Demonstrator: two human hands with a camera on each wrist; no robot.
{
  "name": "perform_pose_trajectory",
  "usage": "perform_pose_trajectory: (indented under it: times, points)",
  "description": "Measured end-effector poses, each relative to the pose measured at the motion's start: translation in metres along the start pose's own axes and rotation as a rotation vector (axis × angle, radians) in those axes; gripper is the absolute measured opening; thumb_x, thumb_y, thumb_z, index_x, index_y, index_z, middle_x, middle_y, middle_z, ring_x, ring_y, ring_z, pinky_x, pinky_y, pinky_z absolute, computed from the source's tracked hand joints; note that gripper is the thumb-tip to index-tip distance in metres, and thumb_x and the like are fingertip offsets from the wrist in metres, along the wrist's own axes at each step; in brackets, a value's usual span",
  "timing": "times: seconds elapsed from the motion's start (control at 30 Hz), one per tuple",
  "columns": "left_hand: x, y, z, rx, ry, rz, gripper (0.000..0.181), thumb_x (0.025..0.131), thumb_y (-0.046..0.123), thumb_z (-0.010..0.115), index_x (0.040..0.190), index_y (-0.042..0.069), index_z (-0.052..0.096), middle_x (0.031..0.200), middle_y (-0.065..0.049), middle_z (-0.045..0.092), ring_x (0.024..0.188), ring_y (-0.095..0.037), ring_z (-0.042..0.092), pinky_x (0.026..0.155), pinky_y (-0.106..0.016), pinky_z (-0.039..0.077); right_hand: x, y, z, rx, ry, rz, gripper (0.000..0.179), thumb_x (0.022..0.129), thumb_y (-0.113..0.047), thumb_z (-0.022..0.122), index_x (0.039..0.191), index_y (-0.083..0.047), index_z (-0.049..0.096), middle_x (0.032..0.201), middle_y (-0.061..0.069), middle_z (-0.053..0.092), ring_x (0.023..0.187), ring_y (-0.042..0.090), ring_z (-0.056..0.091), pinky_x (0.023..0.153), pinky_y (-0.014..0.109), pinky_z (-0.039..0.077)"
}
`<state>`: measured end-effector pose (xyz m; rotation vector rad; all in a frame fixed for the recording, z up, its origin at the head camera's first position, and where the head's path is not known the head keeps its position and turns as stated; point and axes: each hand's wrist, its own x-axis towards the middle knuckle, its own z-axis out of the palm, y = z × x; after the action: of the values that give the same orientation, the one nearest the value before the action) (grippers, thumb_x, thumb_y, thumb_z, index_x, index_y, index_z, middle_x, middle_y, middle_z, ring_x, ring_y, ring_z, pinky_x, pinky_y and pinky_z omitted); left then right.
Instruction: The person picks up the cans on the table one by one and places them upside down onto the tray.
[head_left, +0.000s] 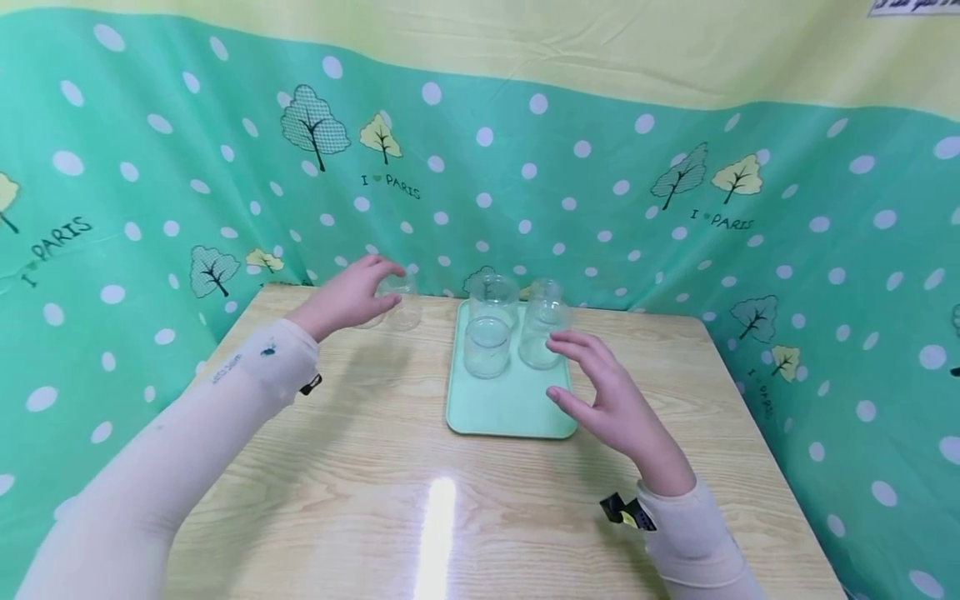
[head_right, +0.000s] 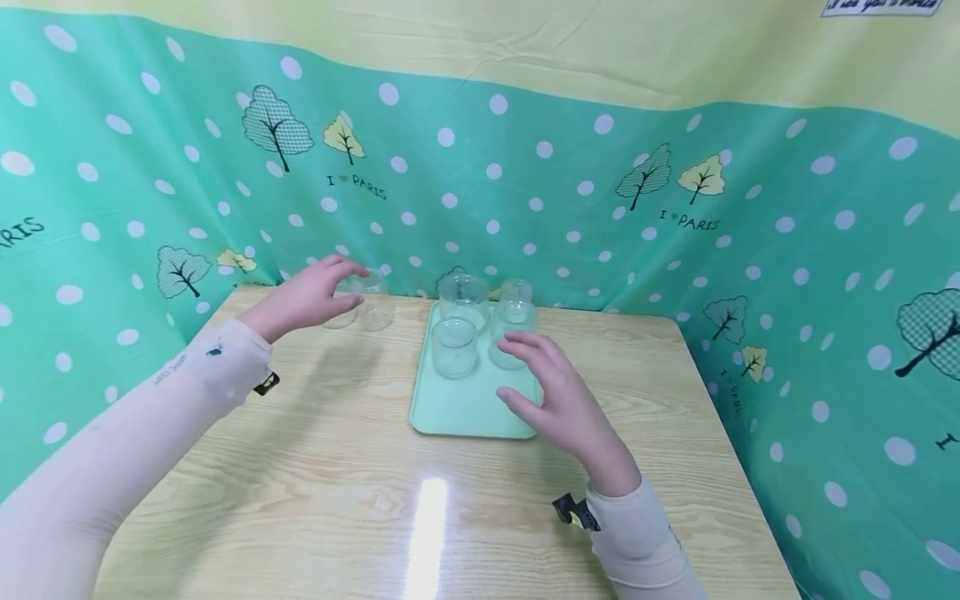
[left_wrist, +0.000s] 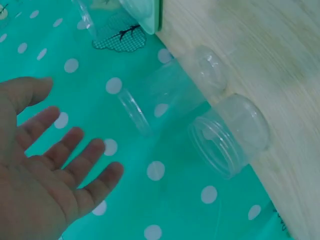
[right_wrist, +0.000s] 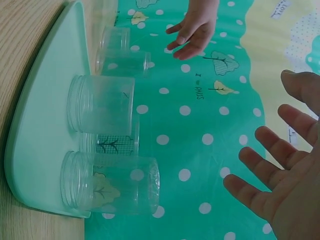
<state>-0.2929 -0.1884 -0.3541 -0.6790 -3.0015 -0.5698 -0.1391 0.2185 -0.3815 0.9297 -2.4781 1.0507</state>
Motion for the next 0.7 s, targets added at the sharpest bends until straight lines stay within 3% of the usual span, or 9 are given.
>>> perform_pose_trajectory:
  times: [0.1,0.37,0.7]
  points:
    - [0.008,-0.002,0.0,-0.005,-0.031,-0.026,0.053,0.101,0.032,0.064,0.148,0.011,0.052,0.154,-0.017,0.043,0.141,-0.039,0.043,0.117,-0.059,0.038,0.0,0.001,0.0,-0.003,0.003,-0.006,0.061,0.093,-0.014,0.077,0.148,-0.016,0.051,0.154,0.004,0.046,0.144,0.025,0.042,0.117,0.047,0.04]
    - [0.032,-0.016,0.01,0.004,0.021,-0.032,0.049,0.101,0.032,0.062,0.146,0.012,0.054,0.15,-0.013,0.049,0.141,-0.036,0.044,0.115,-0.057,0.041,0.0,0.001,-0.003,-0.018,0.01,-0.01,0.061,0.092,-0.013,0.078,0.148,-0.015,0.052,0.154,0.004,0.045,0.145,0.025,0.041,0.118,0.045,0.04]
    - [0.051,-0.028,0.014,0.073,-0.067,-0.069,0.058,0.098,0.029,0.067,0.15,0.01,0.049,0.156,-0.021,0.038,0.145,-0.044,0.036,0.113,-0.063,0.04,-0.002,0.005,-0.004,-0.037,0.012,-0.005,0.06,0.092,-0.013,0.077,0.147,-0.013,0.053,0.155,0.004,0.045,0.144,0.025,0.042,0.115,0.049,0.042]
